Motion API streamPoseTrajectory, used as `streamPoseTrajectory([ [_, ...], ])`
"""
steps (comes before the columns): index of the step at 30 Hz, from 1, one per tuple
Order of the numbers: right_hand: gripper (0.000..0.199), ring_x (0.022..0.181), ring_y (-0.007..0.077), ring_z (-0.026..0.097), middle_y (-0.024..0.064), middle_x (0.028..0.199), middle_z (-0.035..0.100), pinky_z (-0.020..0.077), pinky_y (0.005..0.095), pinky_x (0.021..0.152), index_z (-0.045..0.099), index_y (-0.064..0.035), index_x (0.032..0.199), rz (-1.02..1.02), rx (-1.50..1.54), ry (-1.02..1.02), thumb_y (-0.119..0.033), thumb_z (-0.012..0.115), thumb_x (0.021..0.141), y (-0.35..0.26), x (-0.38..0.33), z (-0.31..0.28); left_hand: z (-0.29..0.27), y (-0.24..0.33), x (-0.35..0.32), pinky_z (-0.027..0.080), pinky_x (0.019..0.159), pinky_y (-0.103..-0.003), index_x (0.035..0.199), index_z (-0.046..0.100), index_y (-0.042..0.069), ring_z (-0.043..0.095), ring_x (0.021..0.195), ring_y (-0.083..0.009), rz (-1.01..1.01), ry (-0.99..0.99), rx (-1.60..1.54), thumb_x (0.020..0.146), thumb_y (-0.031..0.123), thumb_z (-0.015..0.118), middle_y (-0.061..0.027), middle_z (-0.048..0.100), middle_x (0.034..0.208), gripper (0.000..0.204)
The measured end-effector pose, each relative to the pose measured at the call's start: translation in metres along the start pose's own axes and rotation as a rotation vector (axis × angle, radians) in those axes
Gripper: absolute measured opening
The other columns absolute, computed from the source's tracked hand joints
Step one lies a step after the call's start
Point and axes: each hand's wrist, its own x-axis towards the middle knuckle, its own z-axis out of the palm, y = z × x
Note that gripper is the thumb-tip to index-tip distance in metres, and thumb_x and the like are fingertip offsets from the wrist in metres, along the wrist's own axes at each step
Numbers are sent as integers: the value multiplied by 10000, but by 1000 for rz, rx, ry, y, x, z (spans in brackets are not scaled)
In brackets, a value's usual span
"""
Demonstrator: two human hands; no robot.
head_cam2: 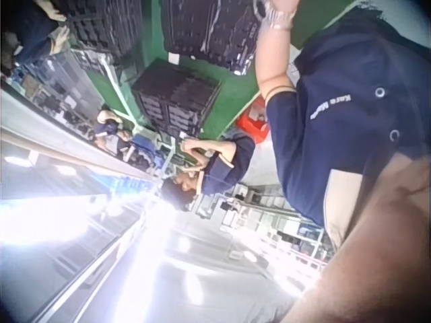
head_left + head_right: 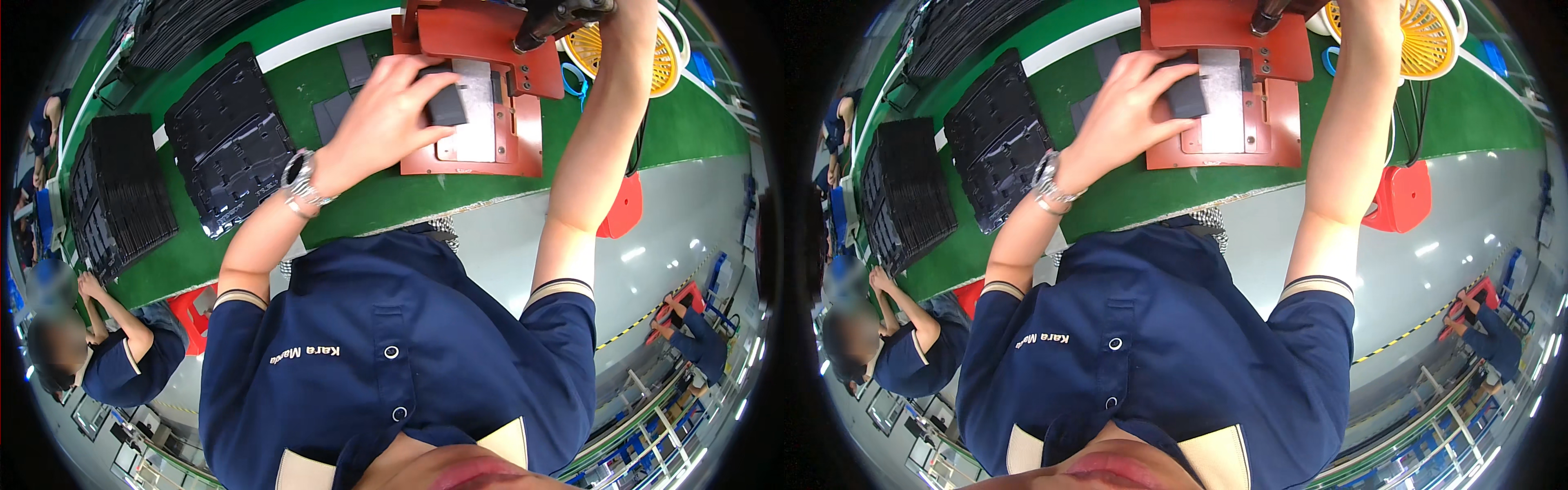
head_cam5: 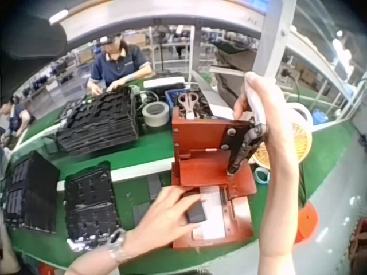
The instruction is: Assembling small plastic housing components on a production line using a manual press.
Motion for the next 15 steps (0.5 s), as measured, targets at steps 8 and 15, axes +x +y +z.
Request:
streamPoseTrajectory([
  [8, 397, 547, 135, 549, 77, 593, 620, 413, 262, 538, 600, -73, 756, -174, -80, -97, -366, 529, 1013, 12, 5, -11, 40, 12, 21, 503, 984, -413, 1216, 706, 92, 562, 1161, -306, 48, 39, 98, 816, 281, 799, -78, 617, 1245, 452],
  [15, 391, 555, 114, 527, 71, 638, 628, 411, 259, 550, 593, -65, 759, -249, -120, -118, -353, 525, 1014, 0, -3, -13, 46, 17, 19, 544, 913, -389, 1135, 748, 82, 624, 1060, -242, 98, 67, 217, 839, 256, 774, -44, 666, 1137, 344],
])
